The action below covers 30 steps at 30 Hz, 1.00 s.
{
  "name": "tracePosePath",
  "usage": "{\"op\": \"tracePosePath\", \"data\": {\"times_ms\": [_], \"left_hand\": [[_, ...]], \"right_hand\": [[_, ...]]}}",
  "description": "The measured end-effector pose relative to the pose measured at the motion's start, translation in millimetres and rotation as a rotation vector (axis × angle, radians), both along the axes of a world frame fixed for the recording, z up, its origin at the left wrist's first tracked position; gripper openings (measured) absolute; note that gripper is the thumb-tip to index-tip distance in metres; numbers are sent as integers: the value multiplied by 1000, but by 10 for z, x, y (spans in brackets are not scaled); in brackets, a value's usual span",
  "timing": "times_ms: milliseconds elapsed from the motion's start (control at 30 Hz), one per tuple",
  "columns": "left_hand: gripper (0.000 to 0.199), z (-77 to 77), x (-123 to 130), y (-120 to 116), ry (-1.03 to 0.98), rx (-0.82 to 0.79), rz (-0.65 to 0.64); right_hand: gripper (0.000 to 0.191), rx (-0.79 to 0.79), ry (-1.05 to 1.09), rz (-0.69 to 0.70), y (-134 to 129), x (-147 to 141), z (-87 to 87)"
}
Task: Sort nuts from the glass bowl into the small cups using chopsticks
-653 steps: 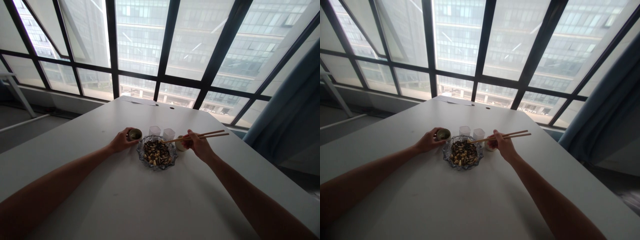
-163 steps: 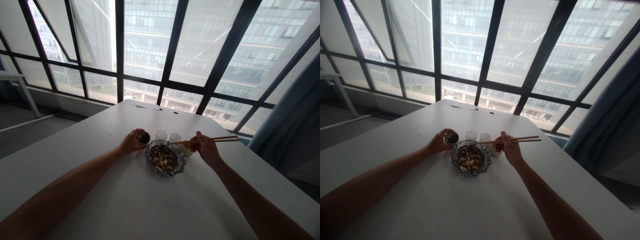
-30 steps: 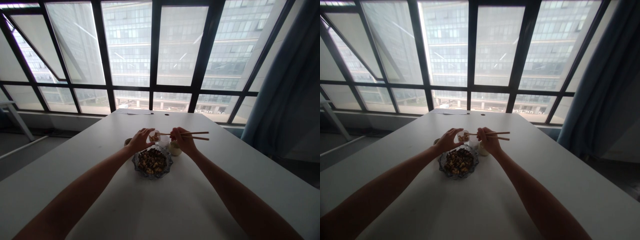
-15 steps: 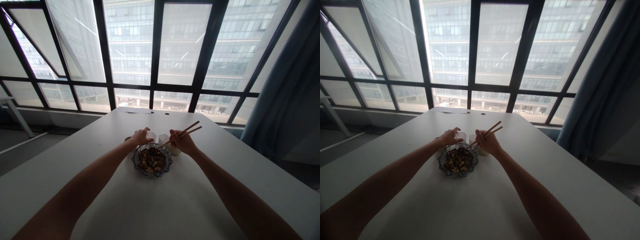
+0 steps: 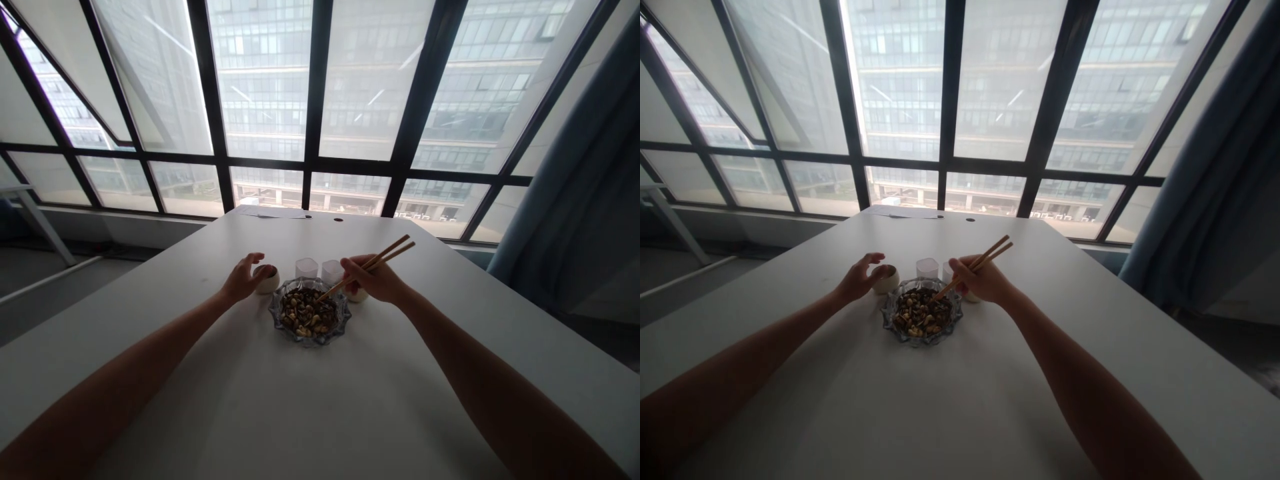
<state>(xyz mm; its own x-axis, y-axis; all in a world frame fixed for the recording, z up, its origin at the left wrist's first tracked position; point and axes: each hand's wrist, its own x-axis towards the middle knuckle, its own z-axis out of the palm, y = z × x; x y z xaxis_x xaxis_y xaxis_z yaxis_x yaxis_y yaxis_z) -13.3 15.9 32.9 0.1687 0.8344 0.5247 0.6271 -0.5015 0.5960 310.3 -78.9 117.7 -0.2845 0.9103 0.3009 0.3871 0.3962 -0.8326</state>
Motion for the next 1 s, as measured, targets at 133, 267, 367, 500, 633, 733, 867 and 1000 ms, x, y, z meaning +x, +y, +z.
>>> {"op": "tracePosePath", "data": {"times_ms": [133,267,367,500,633,733,867,1000], "left_hand": [[79,-186,-41,-45,-82,-123,-43],[82,-206,-26,-62,-7,-159,-56],[80,-190,-24,-67,8,-140,-53],[79,-190,-23,-68,18,-132,-52],[79,-203,-18,-61,0,-130,-58],[82,-212,-18,-54,-10,-142,-65],[84,-216,-19,-54,-14,-137,-79],[88,-207,-13,-69,-10,-94,-98]], "right_hand": [[64,72,26,-83,-3,13,5],[60,103,-63,-24,-38,-72,-36],[54,145,-162,59,-58,-138,-88],[48,198,-225,116,-51,-167,-154],[46,221,-248,152,-50,-158,-174],[47,212,-220,138,-59,-162,-173],[53,108,-64,49,-28,-188,-182],[60,-48,162,-95,50,-182,-172]]}}
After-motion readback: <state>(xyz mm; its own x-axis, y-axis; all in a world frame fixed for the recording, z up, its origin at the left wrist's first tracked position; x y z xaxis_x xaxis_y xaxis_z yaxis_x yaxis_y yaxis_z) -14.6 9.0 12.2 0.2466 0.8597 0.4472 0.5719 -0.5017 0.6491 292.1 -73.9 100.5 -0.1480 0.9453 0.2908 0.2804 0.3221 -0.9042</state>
